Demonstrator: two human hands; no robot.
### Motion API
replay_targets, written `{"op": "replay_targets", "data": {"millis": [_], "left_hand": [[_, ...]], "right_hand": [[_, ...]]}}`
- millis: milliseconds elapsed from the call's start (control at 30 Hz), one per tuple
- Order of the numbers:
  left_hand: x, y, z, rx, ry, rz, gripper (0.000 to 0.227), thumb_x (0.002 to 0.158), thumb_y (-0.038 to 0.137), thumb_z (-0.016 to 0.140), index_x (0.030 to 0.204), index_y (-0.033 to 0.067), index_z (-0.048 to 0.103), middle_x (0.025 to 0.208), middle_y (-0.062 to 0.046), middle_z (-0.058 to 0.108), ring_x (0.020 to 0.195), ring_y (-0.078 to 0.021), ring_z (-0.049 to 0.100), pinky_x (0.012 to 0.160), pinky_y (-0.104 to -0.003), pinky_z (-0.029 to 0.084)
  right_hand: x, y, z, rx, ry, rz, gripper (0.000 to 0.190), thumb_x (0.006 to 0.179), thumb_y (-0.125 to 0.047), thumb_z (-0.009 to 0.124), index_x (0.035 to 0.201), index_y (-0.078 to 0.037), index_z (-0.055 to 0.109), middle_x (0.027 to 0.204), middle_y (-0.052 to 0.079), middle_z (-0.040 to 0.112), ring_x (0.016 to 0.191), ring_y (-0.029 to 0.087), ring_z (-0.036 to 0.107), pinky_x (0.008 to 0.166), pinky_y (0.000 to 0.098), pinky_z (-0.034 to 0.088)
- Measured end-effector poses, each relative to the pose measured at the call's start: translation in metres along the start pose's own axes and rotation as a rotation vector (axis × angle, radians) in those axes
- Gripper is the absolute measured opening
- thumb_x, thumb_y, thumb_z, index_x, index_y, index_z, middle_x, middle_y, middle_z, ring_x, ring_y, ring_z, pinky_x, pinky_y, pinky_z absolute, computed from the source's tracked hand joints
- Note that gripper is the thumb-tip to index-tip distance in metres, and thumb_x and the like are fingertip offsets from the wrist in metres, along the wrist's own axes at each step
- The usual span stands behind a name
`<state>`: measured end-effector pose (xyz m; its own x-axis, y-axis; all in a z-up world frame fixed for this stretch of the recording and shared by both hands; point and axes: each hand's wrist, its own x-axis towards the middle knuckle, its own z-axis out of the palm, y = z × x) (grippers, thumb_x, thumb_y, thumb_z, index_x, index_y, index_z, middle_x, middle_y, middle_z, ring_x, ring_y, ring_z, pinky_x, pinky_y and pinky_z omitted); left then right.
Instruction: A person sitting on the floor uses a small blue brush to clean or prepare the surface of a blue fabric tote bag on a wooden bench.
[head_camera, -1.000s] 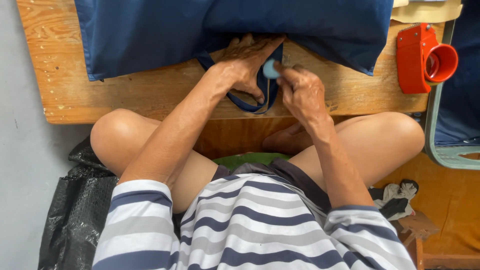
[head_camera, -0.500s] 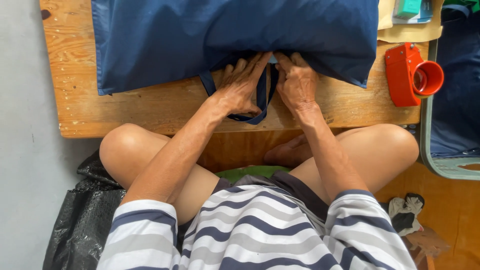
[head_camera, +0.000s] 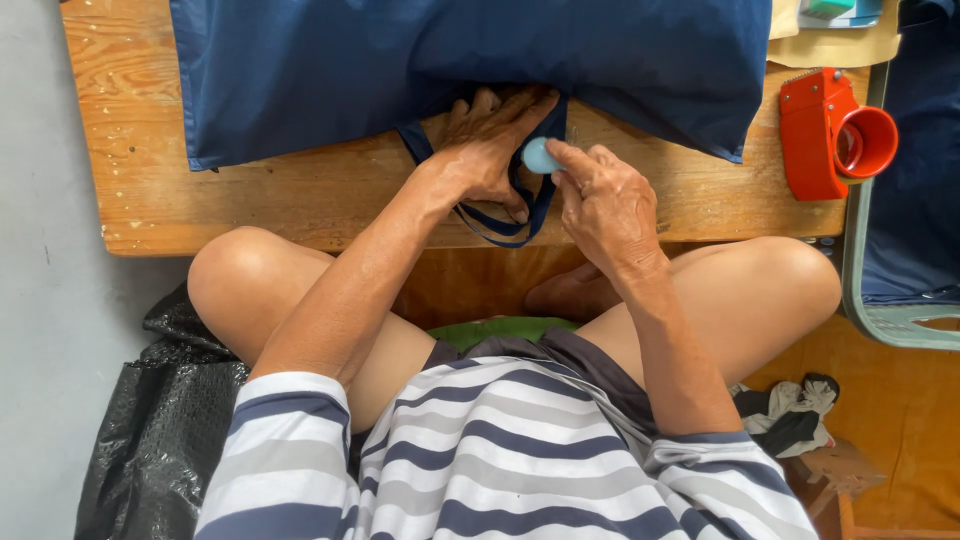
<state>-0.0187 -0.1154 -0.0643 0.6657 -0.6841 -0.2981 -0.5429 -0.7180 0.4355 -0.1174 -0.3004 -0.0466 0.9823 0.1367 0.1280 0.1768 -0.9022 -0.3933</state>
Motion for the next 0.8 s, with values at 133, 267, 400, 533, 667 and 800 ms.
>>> {"op": "replay_targets", "data": {"millis": [133,267,400,533,667,800], "left_hand": [[-0.002,-0.001,0.005,0.037,0.012,0.003,0.146,0.052,0.064,0.098,0.164,0.0263,0.013,0.170,-0.002,0.020,0.129,-0.0359,0.038,0.099,-0.051,0.036],[0.003,-0.014,0.009,-0.169,0.030,0.084,0.113,0.065,0.064,0.088,0.157,0.0242,0.035,0.163,-0.010,0.029,0.137,-0.0373,0.033,0.107,-0.052,0.028],[0.030,-0.027,0.025,-0.477,0.059,0.156,0.057,0.095,0.047,0.064,0.140,0.0119,0.063,0.144,-0.021,0.049,0.134,-0.0368,0.048,0.109,-0.047,0.037],[0.042,-0.031,0.040,-0.377,0.105,0.211,0.091,0.066,0.038,0.091,0.144,0.0059,0.057,0.134,-0.013,0.051,0.123,-0.0317,0.051,0.103,-0.039,0.042],[0.033,-0.016,0.020,-0.126,0.060,0.089,0.108,0.061,0.040,0.098,0.152,0.0130,0.046,0.135,-0.006,0.047,0.122,-0.0334,0.047,0.099,-0.046,0.043],[0.024,-0.006,0.010,0.000,0.044,0.008,0.124,0.055,0.059,0.097,0.157,0.0184,0.039,0.139,-0.003,0.041,0.120,-0.0345,0.043,0.095,-0.052,0.041]], "right_hand": [[-0.007,0.017,0.040,0.142,0.079,0.019,0.035,0.100,-0.012,0.068,0.134,-0.019,0.068,0.089,0.009,0.064,0.079,0.032,0.065,0.070,0.0448,0.055],[-0.020,0.018,0.043,0.285,0.091,0.045,0.033,0.098,-0.007,0.067,0.131,-0.012,0.071,0.095,0.015,0.072,0.086,0.033,0.069,0.082,0.0406,0.054],[-0.025,0.019,0.029,0.315,0.231,0.045,0.031,0.099,-0.001,0.067,0.130,-0.004,0.069,0.109,0.014,0.074,0.095,0.030,0.070,0.089,0.0381,0.056],[-0.024,0.019,0.033,0.247,0.179,0.046,0.034,0.099,-0.003,0.068,0.131,-0.012,0.069,0.093,0.010,0.068,0.082,0.028,0.065,0.079,0.0388,0.054],[-0.010,0.028,0.045,0.231,0.139,0.037,0.032,0.098,-0.005,0.070,0.128,-0.015,0.073,0.083,0.010,0.063,0.075,0.028,0.063,0.070,0.0394,0.053],[-0.006,0.017,0.023,0.258,-0.130,0.122,0.031,0.096,-0.014,0.065,0.124,-0.019,0.076,0.086,0.013,0.072,0.079,0.033,0.065,0.069,0.0434,0.049]]}}
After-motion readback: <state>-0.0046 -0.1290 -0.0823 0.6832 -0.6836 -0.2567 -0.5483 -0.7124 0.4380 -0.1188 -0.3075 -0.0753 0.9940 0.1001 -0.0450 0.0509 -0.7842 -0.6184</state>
